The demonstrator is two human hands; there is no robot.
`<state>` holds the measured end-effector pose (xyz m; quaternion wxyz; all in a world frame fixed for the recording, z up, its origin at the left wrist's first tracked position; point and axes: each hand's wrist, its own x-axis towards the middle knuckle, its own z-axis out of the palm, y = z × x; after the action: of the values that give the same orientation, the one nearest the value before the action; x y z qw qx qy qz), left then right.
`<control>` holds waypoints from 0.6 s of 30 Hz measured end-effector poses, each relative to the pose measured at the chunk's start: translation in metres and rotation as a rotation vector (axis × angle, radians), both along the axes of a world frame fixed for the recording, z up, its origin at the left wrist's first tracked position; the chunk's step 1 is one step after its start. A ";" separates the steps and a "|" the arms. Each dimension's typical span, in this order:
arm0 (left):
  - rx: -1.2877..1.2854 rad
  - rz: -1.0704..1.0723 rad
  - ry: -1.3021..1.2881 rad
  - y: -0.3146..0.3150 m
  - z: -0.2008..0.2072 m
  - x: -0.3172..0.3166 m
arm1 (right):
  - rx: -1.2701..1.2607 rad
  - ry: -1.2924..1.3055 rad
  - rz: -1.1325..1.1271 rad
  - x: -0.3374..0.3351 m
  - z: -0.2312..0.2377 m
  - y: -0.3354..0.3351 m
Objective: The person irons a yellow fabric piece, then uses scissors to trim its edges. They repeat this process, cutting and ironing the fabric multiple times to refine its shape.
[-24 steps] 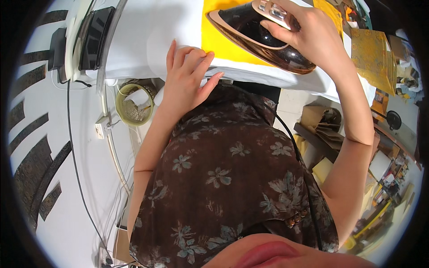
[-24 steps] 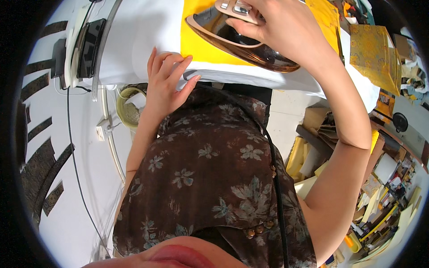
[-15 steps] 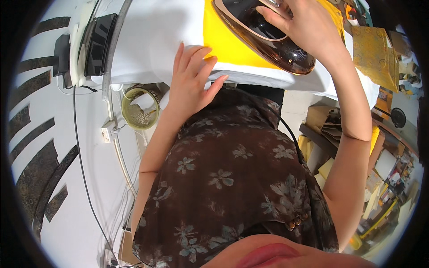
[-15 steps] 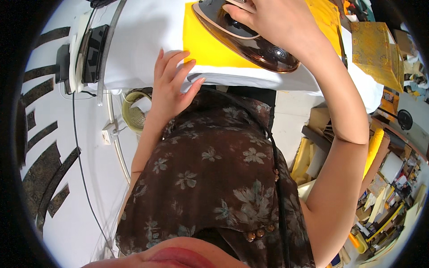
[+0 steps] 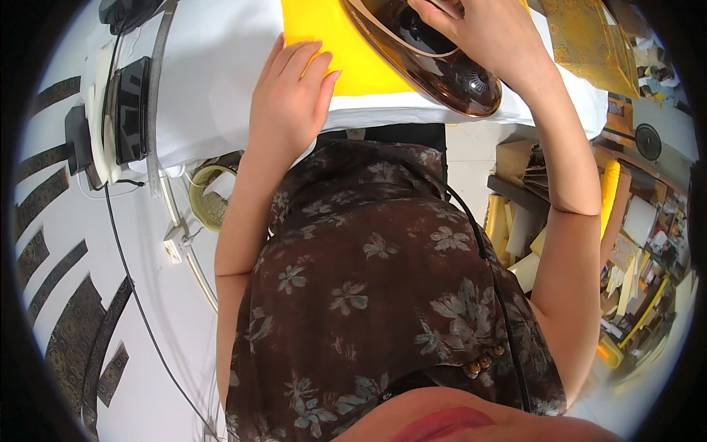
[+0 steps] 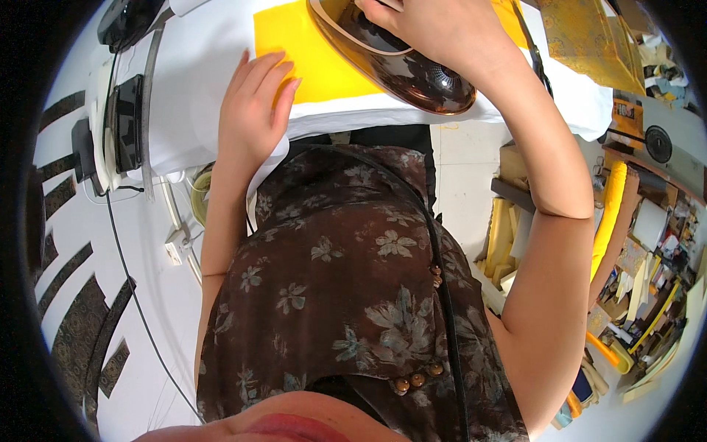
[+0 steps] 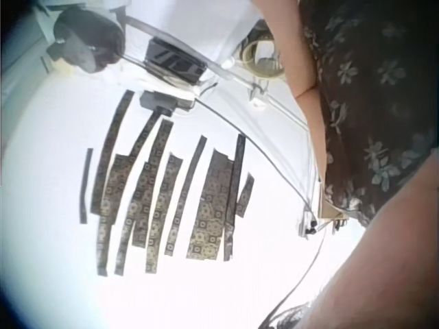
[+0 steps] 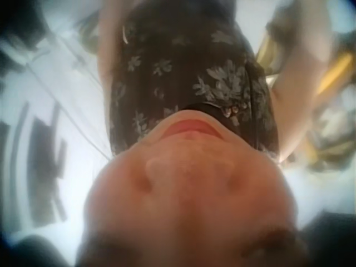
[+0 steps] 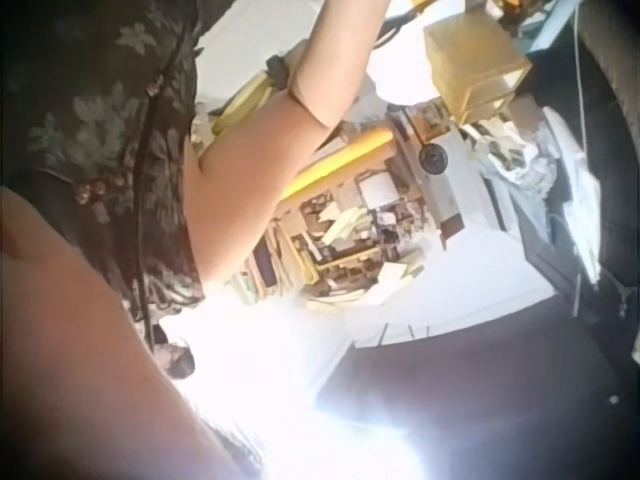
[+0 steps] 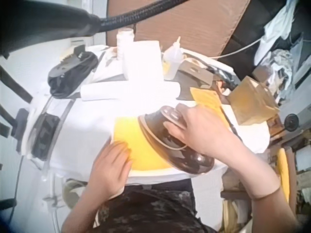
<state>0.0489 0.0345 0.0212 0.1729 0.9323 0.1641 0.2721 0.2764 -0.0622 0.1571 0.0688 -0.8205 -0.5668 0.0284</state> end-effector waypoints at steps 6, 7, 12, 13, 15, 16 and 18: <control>0.022 -0.031 0.065 -0.005 -0.008 0.019 | 0.038 -0.003 0.100 0.015 -0.002 -0.010; 0.022 -0.031 0.075 -0.006 -0.011 0.019 | 0.043 0.024 0.142 0.019 -0.002 -0.007; -0.017 -0.049 0.079 -0.017 -0.014 0.015 | 0.079 0.058 0.417 0.036 -0.008 0.023; -0.038 -0.059 0.081 -0.021 -0.013 0.013 | 0.075 0.059 0.476 0.034 -0.007 0.030; 0.023 -0.044 0.068 -0.024 -0.015 0.009 | -0.022 0.118 0.485 0.031 0.000 0.044; 0.046 -0.078 0.040 -0.026 -0.015 0.015 | 0.011 0.100 0.516 0.037 0.000 0.046; 0.024 -0.097 0.019 -0.025 -0.017 0.019 | 0.018 0.064 0.593 0.044 0.004 0.052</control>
<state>0.0677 0.0093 0.0045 0.1731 0.9436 0.1171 0.2567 0.3206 -0.0104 0.1612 0.0825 -0.6171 -0.7796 0.0679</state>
